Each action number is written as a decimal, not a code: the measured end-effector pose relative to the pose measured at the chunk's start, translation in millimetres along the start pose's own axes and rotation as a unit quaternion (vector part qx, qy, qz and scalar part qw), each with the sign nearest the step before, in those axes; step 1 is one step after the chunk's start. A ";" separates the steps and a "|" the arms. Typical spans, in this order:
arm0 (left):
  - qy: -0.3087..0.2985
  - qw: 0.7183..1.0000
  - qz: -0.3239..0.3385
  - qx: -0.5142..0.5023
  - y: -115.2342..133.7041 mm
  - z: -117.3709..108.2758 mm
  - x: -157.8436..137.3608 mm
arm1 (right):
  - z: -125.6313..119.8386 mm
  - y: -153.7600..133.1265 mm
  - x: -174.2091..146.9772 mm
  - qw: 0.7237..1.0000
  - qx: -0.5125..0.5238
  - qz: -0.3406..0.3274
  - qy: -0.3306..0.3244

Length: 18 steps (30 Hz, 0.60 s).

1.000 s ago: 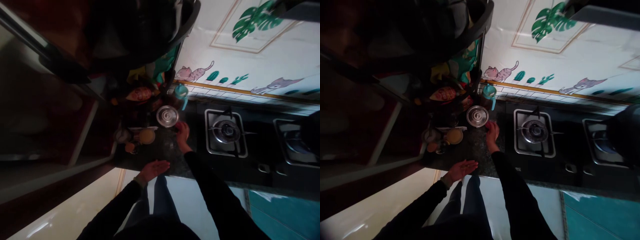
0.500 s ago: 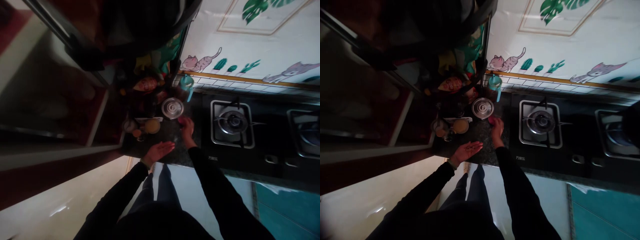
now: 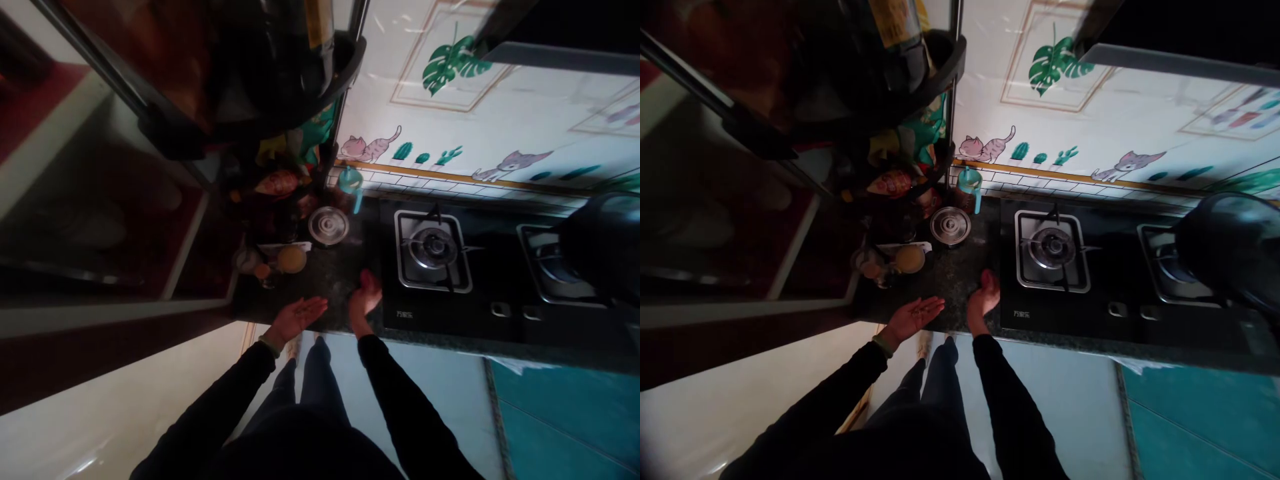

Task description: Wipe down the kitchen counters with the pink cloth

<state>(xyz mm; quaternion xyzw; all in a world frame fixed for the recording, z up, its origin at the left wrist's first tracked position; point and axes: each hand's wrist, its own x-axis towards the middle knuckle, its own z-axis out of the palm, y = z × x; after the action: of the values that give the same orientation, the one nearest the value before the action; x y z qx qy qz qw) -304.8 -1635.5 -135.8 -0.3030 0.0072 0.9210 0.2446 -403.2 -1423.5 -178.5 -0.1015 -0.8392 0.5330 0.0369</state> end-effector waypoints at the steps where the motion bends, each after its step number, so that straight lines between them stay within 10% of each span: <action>1: 0.005 1.000 0.005 0.000 -1.1 -1.5 -3.2 | 11.0 -2.4 -7.6 1.000 -0.010 -0.016 0.004; 6: 0.018 1.000 0.001 0.002 -5.1 -3.0 -15.2 | 31.3 -5.1 -43.5 0.987 -0.018 -0.135 -0.086; 14: 0.024 0.999 0.040 -0.005 -2.9 -12.4 -31.0 | 62.9 -27.4 90.5 0.996 -0.062 -0.068 0.017; 18: 0.002 0.999 0.048 -0.015 -8.2 -22.3 -34.9 | 75.2 -24.7 47.8 0.980 -0.040 -0.168 -0.101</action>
<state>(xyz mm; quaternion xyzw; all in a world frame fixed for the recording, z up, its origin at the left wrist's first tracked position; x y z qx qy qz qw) -264.5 -1647.5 -133.3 -0.3080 0.0090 0.9311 0.1952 -465.9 -1490.4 -190.7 0.0940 -0.8642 0.4930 0.0367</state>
